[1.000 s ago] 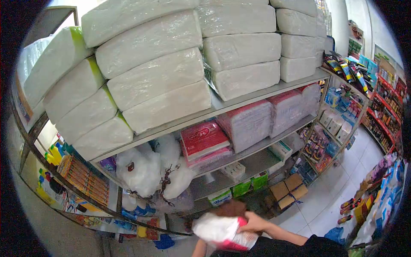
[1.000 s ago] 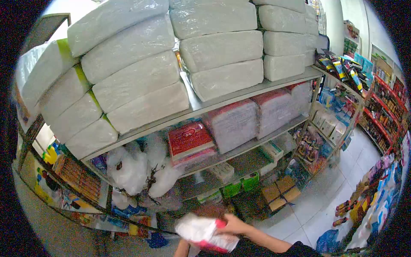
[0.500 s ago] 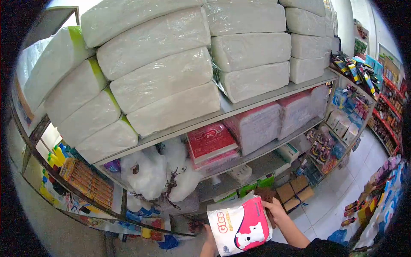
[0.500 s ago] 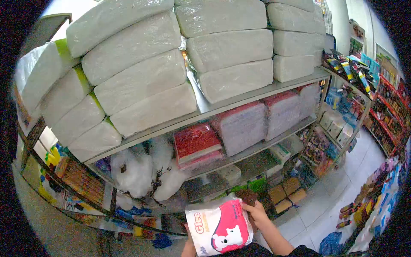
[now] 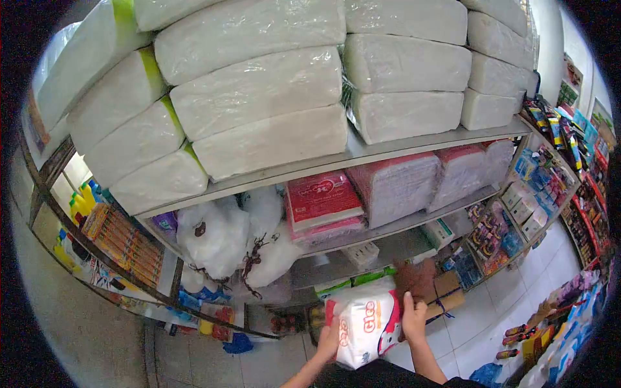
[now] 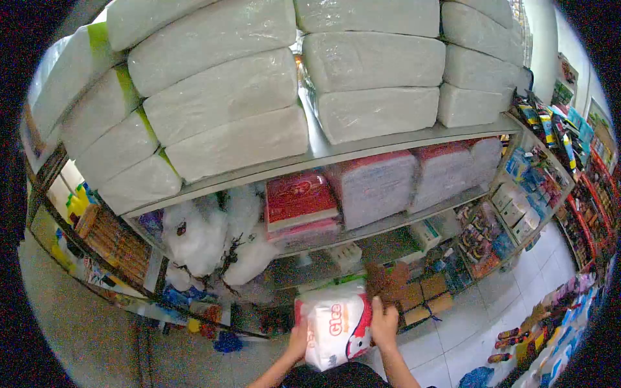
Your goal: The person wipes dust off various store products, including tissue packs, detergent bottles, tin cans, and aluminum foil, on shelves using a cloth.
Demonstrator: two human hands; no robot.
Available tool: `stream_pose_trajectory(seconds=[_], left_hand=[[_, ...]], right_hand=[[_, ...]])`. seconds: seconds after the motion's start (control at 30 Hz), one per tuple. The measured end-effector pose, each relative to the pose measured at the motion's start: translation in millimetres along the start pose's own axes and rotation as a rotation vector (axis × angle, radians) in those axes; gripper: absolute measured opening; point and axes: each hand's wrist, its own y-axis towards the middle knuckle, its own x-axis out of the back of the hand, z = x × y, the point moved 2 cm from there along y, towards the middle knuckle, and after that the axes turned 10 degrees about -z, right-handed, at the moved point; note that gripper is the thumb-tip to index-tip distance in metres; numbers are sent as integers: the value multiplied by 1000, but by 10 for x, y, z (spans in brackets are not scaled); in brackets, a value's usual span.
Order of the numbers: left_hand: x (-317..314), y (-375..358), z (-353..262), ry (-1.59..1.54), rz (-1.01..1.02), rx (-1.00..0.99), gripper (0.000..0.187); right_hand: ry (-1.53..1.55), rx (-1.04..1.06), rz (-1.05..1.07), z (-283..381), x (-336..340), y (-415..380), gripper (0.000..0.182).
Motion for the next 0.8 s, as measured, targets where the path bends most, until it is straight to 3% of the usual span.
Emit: stream_pose_trajectory(seconds=[0.03, 0.1, 0.17, 0.2, 0.27, 0.3, 0.33, 0.4, 0.43, 0.47, 0.5, 0.57, 0.63, 0.67, 0.7, 0.77, 0.8], left_hand=[[-40, 15, -39, -45, -37, 25, 59], [-152, 49, -84, -131, -106, 69, 60], [-205, 157, -22, -172, -165, 89, 56], [-190, 182, -56, -193, -153, 134, 53], [-324, 850, 1148, 101, -394, -433, 57], [-333, 738, 929, -32, -288, -347, 50], [-337, 613, 685, -159, -195, -248, 44], [-213, 415, 284, -119, -133, -14, 52], [-174, 345, 177, -126, -126, 95, 56], [-202, 367, 260, -126, -217, -21, 62], [-159, 282, 120, -52, -154, 35, 61], [-44, 55, -317, 91, -30, 142, 58], [-143, 29, -201, 84, 56, -43, 55], [-213, 36, -149, 78, 56, -80, 53], [-282, 42, -104, 72, 55, -116, 52], [-383, 86, -49, 68, -28, -79, 49], [-358, 56, -185, 14, 39, 26, 49]], right_hand=[[-149, -17, 100, 251, -17, -84, 36], [-130, 372, 135, -291, -182, -82, 46], [-48, 295, 277, -331, -258, -250, 59], [21, 231, 410, -28, -237, -340, 63], [-168, 633, 484, 43, -214, -466, 58], [-240, 891, 570, 29, -196, -487, 55], [-233, 890, 591, 68, -148, -514, 44], [50, 430, 377, -293, -142, -509, 36], [101, 298, 364, -324, -91, -428, 38], [156, 168, 342, -356, -38, -351, 41], [33, 140, 255, -405, 41, -237, 40], [122, 24, 121, -303, 127, -37, 28], [173, 98, -8, -290, 110, 84, 28], [70, 87, 31, -238, 92, 78, 28], [-84, 269, 114, -83, 57, 66, 29], [-317, 645, 75, -80, -38, -82, 33], [-242, 628, 88, -103, -64, -140, 35]])
